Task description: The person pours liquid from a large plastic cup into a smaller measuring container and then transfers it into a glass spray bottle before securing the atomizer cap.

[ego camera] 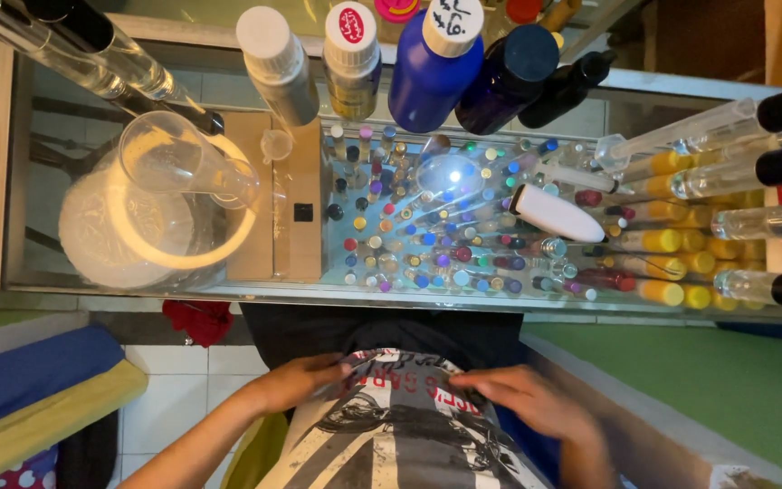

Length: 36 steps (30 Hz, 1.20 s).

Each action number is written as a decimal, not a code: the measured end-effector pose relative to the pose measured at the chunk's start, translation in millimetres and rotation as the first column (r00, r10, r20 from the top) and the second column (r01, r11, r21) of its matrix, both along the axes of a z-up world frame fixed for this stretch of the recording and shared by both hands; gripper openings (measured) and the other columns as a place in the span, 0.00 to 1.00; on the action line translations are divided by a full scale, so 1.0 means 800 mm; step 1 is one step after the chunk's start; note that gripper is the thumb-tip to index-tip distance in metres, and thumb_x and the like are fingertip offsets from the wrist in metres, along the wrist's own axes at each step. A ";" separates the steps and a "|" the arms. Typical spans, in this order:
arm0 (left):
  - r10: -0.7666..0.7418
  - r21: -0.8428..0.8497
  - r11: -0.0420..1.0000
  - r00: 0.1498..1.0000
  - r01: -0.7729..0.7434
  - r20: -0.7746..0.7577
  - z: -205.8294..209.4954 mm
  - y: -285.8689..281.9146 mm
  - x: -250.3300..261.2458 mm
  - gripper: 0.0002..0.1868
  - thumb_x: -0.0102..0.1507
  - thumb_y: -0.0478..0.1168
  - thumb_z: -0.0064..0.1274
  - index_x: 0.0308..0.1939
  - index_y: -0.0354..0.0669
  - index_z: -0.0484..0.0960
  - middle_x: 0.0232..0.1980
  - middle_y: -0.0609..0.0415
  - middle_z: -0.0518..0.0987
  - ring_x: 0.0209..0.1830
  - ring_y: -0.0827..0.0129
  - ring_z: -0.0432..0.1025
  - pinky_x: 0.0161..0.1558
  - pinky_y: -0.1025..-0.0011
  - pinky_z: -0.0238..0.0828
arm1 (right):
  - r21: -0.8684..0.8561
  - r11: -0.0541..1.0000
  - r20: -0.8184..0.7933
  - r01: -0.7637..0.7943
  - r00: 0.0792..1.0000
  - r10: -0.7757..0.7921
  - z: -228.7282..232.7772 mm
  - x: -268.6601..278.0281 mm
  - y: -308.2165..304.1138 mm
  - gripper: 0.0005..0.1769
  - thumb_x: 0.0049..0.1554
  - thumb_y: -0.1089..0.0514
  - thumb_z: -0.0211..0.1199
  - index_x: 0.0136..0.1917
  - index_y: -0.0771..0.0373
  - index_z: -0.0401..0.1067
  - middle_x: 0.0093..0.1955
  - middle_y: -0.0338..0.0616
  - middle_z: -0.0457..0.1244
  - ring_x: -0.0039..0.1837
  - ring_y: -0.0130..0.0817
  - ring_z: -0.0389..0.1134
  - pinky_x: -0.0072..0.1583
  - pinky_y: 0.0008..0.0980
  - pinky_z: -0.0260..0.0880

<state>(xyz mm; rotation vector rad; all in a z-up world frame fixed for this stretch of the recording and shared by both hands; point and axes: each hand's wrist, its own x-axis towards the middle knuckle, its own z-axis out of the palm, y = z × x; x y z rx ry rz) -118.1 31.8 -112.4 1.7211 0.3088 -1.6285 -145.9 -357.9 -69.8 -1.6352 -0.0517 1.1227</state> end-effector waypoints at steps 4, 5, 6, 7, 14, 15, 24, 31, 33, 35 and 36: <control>-0.256 -0.254 0.920 0.947 0.300 0.192 0.085 -0.022 0.052 0.42 0.60 0.71 0.35 0.74 0.61 0.70 0.79 0.64 0.67 0.76 0.67 0.66 0.72 0.66 0.56 | 0.337 0.921 0.649 -0.198 0.757 -0.074 0.121 0.056 0.032 0.26 0.69 0.55 0.43 0.75 0.70 0.62 0.81 0.56 0.53 0.85 0.49 0.50 0.85 0.52 0.40; -0.250 -0.348 0.878 0.935 0.328 0.250 0.099 -0.025 0.058 0.39 0.61 0.69 0.36 0.72 0.59 0.73 0.71 0.62 0.75 0.65 0.70 0.72 0.63 0.71 0.61 | 0.169 0.979 0.767 -0.111 0.639 -0.059 0.131 0.069 0.044 0.28 0.69 0.52 0.41 0.78 0.68 0.56 0.83 0.55 0.48 0.87 0.49 0.45 0.86 0.51 0.38; -0.236 -0.437 0.826 0.922 0.357 0.308 0.112 -0.029 0.065 0.37 0.63 0.67 0.38 0.69 0.58 0.77 0.63 0.59 0.83 0.54 0.73 0.78 0.53 0.76 0.66 | 0.008 1.000 0.861 0.005 0.508 -0.009 0.141 0.082 0.055 0.32 0.70 0.49 0.40 0.81 0.66 0.50 0.86 0.54 0.43 0.89 0.49 0.39 0.87 0.49 0.37; -0.240 -0.437 0.824 0.921 0.361 0.307 0.120 -0.032 0.065 0.37 0.63 0.67 0.38 0.69 0.58 0.77 0.63 0.59 0.83 0.54 0.73 0.78 0.53 0.76 0.66 | 0.008 1.000 0.861 0.009 0.508 -0.011 0.138 0.097 0.070 0.32 0.70 0.49 0.40 0.81 0.66 0.50 0.86 0.54 0.43 0.89 0.49 0.39 0.87 0.49 0.37; -0.064 -0.616 0.621 0.815 0.484 0.576 0.127 -0.026 0.057 0.37 0.67 0.67 0.39 0.67 0.43 0.76 0.68 0.48 0.78 0.64 0.60 0.75 0.61 0.66 0.67 | -0.336 0.934 0.895 0.123 0.351 0.276 0.102 0.173 0.128 0.52 0.65 0.27 0.35 0.85 0.66 0.30 0.88 0.59 0.27 0.89 0.57 0.26 0.86 0.60 0.34; -0.034 -0.636 0.586 0.799 0.502 0.600 0.123 -0.022 0.053 0.37 0.68 0.66 0.39 0.66 0.41 0.76 0.69 0.44 0.76 0.69 0.55 0.72 0.66 0.61 0.64 | -0.398 0.907 0.881 0.135 0.330 0.338 0.098 0.181 0.130 0.54 0.64 0.26 0.33 0.84 0.70 0.32 0.87 0.63 0.29 0.88 0.59 0.27 0.85 0.58 0.33; 0.456 -0.615 0.581 0.414 0.532 0.788 0.191 0.015 0.070 0.42 0.73 0.70 0.31 0.65 0.33 0.73 0.66 0.37 0.77 0.70 0.46 0.72 0.76 0.46 0.61 | -0.785 0.619 0.606 0.035 0.249 0.755 0.084 0.192 0.191 0.70 0.58 0.09 0.35 0.83 0.69 0.23 0.85 0.64 0.21 0.85 0.54 0.20 0.80 0.48 0.18; 0.215 -0.215 0.875 0.050 0.433 0.975 0.184 -0.010 0.130 0.43 0.73 0.66 0.23 0.81 0.40 0.46 0.86 0.43 0.46 0.88 0.47 0.39 0.86 0.46 0.32 | -0.457 0.806 0.781 -0.375 0.264 0.566 0.096 0.108 0.243 0.63 0.53 0.17 0.41 0.83 0.66 0.43 0.84 0.64 0.40 0.82 0.72 0.41 0.77 0.60 0.44; -0.065 0.133 0.934 -0.207 0.331 0.976 0.156 -0.021 0.146 0.41 0.76 0.56 0.40 0.82 0.39 0.41 0.86 0.40 0.44 0.88 0.47 0.38 0.85 0.48 0.35 | -0.273 0.822 0.883 -0.500 0.208 0.420 0.095 0.092 0.241 0.53 0.61 0.25 0.30 0.76 0.72 0.56 0.74 0.66 0.57 0.76 0.61 0.57 0.69 0.56 0.62; -0.162 0.224 0.934 -0.226 0.280 0.960 0.143 -0.038 0.152 0.44 0.74 0.62 0.35 0.80 0.33 0.45 0.84 0.36 0.45 0.86 0.47 0.39 0.84 0.50 0.34 | -0.110 0.832 0.932 -0.545 0.233 0.276 0.088 0.073 0.225 0.43 0.65 0.33 0.39 0.75 0.72 0.59 0.75 0.65 0.58 0.77 0.59 0.60 0.74 0.58 0.60; -0.255 0.311 0.922 -0.243 0.231 0.936 0.136 -0.047 0.155 0.49 0.71 0.69 0.31 0.79 0.28 0.49 0.83 0.33 0.47 0.85 0.46 0.40 0.83 0.51 0.34 | 0.051 0.814 0.955 -0.578 0.266 0.129 0.083 0.065 0.216 0.33 0.68 0.42 0.49 0.73 0.72 0.62 0.76 0.64 0.59 0.77 0.57 0.63 0.79 0.59 0.59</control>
